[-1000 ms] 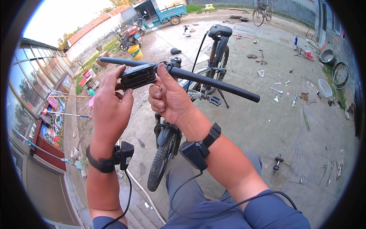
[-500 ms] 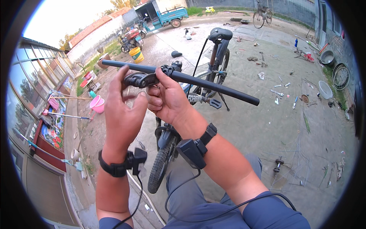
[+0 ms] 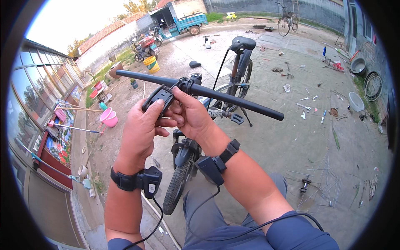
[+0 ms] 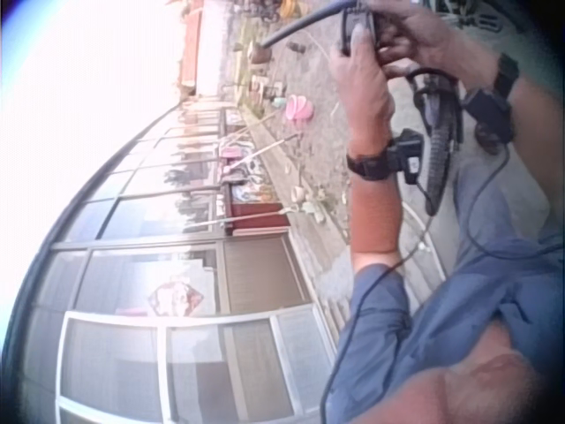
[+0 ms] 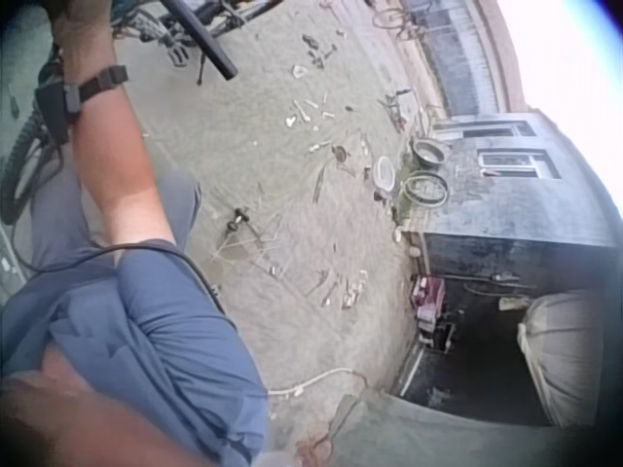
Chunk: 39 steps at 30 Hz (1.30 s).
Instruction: The person installs a black bicycle shifter onto the handlebar of a mountain bike. They align the shifter, slide it onto the handlebar, and then repeatedly adjust its position and orientation to fit it correctly.
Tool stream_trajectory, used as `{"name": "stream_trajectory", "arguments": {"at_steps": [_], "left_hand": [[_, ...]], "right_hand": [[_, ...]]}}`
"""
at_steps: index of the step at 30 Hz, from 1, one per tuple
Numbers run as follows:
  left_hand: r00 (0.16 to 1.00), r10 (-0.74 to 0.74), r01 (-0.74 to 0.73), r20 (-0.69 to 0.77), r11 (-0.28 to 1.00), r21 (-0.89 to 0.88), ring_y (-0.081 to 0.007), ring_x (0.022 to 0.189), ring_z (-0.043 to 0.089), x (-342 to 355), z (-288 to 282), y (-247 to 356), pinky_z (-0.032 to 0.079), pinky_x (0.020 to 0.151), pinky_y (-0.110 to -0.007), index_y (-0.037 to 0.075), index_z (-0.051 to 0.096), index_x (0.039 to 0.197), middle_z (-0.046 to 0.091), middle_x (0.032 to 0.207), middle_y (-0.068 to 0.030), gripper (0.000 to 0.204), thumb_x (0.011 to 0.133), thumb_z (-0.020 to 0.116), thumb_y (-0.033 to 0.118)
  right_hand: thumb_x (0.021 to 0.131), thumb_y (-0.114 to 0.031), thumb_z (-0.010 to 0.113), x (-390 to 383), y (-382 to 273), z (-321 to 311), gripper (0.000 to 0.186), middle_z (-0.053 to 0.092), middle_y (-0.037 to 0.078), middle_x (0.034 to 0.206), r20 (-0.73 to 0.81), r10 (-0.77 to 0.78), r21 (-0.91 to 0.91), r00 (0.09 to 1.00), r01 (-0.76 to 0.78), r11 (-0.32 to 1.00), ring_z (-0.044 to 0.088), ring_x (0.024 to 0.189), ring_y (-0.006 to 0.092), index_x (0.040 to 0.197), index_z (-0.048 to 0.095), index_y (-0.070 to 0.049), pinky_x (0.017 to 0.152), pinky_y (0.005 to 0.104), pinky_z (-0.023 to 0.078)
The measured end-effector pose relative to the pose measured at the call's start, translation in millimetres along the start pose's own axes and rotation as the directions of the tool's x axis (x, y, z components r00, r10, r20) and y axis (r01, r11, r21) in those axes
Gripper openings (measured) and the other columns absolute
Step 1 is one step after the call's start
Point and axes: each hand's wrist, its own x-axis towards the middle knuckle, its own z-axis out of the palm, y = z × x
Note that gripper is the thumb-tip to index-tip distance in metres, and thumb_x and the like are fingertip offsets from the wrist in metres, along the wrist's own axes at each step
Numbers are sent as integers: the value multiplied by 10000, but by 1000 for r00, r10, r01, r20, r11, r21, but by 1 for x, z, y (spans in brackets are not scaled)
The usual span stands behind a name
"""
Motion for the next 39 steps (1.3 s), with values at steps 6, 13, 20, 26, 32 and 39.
{"name": "stream_trajectory", "arguments": {"at_steps": [6,13,20,26,32,39], "left_hand": [[995,97,-95,5,960,265,-142,774,723,7,-15,18,549,563,-232,-32,546,1314,682,983,-88,408,942,667,84],[803,552,-526,226,478,703,-184,892,678,21,-20,25,539,749,-304,64,659,1228,668,1037,-75,433,837,598,-109],[575,697,-600,428,4,800,-331,910,649,19,-4,18,535,753,-428,123,732,1021,611,1039,-107,333,766,659,-79],[684,687,-622,247,371,690,-238,937,682,0,-5,7,545,699,-331,66,522,1409,623,1119,-124,582,840,646,49],[992,-120,126,42,968,-216,-210,683,723,-9,-8,4,537,455,-235,14,520,1255,686,926,-145,569,1036,463,536],[980,-158,189,121,929,-319,-192,643,724,-1,2,16,548,435,-232,21,575,1168,703,859,-129,494,1040,493,492]], "right_hand": [[1039,-362,572,-1,3,-5,280,420,-50,613,6,41,-50,999,-40,998,402,462,73,892,553,-124,415,225,278],[1016,-488,565,-9,-5,2,375,382,-62,622,46,91,20,995,-92,996,361,465,75,1003,583,-113,432,233,272],[947,-524,681,0,-3,10,417,408,-63,563,-18,82,99,996,-80,992,361,413,75,741,506,-207,393,239,237],[988,-466,645,2,-1,7,363,416,-61,585,-27,79,105,996,-76,992,390,436,68,779,522,-196,394,224,249],[1021,-450,598,2,0,4,323,422,-57,605,60,34,92,998,-40,995,375,442,59,879,562,-161,395,216,255],[1034,-429,580,2,3,4,294,436,-53,628,11,-6,30,1000,5,1000,385,461,57,910,555,-164,401,209,265]]}}
